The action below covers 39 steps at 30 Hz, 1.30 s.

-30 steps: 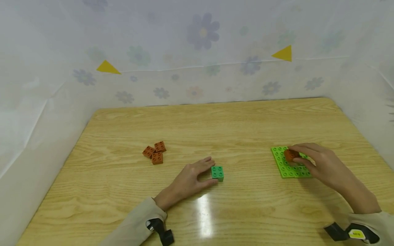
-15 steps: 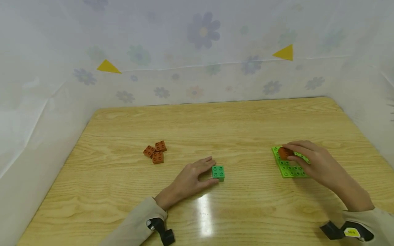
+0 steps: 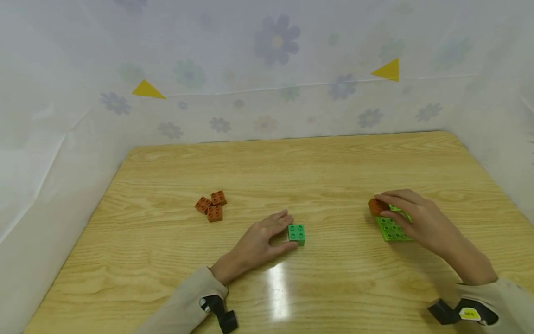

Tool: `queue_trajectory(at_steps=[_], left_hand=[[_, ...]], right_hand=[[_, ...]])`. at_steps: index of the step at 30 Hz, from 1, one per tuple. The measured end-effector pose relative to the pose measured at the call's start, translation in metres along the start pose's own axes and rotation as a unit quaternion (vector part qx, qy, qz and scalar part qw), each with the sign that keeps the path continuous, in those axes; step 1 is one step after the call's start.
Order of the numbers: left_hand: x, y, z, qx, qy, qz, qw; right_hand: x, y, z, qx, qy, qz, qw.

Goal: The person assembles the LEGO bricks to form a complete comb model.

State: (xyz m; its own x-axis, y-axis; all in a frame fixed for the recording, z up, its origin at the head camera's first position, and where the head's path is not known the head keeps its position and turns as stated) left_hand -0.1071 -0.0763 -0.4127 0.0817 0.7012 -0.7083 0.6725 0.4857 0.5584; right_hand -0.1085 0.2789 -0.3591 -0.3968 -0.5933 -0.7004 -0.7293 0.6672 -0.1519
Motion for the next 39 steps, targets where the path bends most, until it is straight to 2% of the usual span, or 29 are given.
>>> queue_trajectory(at_steps=[6, 16, 39], left_hand=[[-0.001, 0.001, 0.001, 0.010, 0.002, -0.008, 0.9999], [0.001, -0.002, 0.001, 0.054, 0.028, -0.038, 0.9974], [0.002, -0.002, 0.000, 0.059, 0.034, -0.037, 0.9970]], right_hand=[[0.004, -0.004, -0.004, -0.010, 0.002, -0.001, 1.0000], [0.010, -0.012, -0.012, -0.024, 0.003, -0.023, 0.9995], [0.030, -0.027, -0.025, -0.058, 0.024, -0.045, 0.9970]])
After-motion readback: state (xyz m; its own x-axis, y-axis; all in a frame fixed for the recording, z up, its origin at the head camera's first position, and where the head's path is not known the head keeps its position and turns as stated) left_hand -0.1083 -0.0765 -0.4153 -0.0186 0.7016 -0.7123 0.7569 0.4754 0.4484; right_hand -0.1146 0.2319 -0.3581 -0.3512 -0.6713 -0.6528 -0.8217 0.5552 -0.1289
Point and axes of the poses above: each hand's wrist, its own z-axis away from the middle knuckle, its own x-axis out of the palm, y = z × x, the point moved 1 cm from there along -z, towards the middle knuckle, and after that the axes turned 9 degrees about y, right-handed, at the moved point
